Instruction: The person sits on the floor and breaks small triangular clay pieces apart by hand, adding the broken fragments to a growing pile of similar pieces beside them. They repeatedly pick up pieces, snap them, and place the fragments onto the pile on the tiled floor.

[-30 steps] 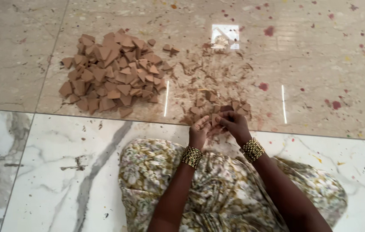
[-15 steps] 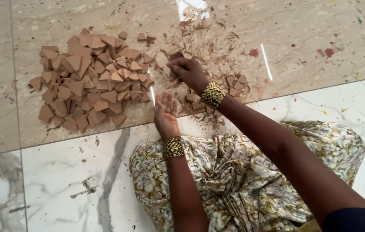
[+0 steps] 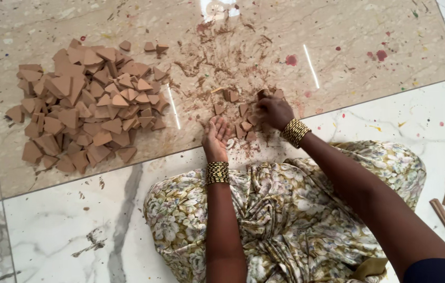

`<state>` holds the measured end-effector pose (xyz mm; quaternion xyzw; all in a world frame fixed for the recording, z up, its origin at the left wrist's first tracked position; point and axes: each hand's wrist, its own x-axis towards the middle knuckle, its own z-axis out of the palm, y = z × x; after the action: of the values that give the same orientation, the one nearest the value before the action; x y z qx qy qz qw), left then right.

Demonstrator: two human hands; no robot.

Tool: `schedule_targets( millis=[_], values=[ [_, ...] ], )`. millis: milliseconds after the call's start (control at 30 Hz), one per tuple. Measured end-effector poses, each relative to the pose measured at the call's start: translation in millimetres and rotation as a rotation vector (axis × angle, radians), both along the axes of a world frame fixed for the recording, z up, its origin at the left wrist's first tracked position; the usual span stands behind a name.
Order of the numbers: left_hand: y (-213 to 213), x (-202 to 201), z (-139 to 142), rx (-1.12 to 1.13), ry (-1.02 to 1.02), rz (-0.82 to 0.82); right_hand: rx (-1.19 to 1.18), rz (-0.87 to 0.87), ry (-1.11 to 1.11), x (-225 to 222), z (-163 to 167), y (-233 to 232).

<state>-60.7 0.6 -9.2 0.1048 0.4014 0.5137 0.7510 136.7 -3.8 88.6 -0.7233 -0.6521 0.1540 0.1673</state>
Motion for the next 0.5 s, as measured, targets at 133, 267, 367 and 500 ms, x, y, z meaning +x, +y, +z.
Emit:
schedule_targets(
  millis=[133, 267, 367, 500],
  values=[
    [-2, 6, 5, 0.011, 0.050, -0.029, 0.128, 0.001, 0.002, -21, -3, -3],
    [-7, 4, 11, 0.020, 0.079, -0.082, 0.228, 0.146, -0.211, -41, -9, 13],
    [-7, 2, 9, 0.021, 0.065, -0.097, 0.237, 0.105, -0.069, -42, -7, 15],
    [-8, 14, -5, 0.145, 0.136, -0.084, 0.055, 0.077, 0.309, -36, -12, -5]
  ],
)
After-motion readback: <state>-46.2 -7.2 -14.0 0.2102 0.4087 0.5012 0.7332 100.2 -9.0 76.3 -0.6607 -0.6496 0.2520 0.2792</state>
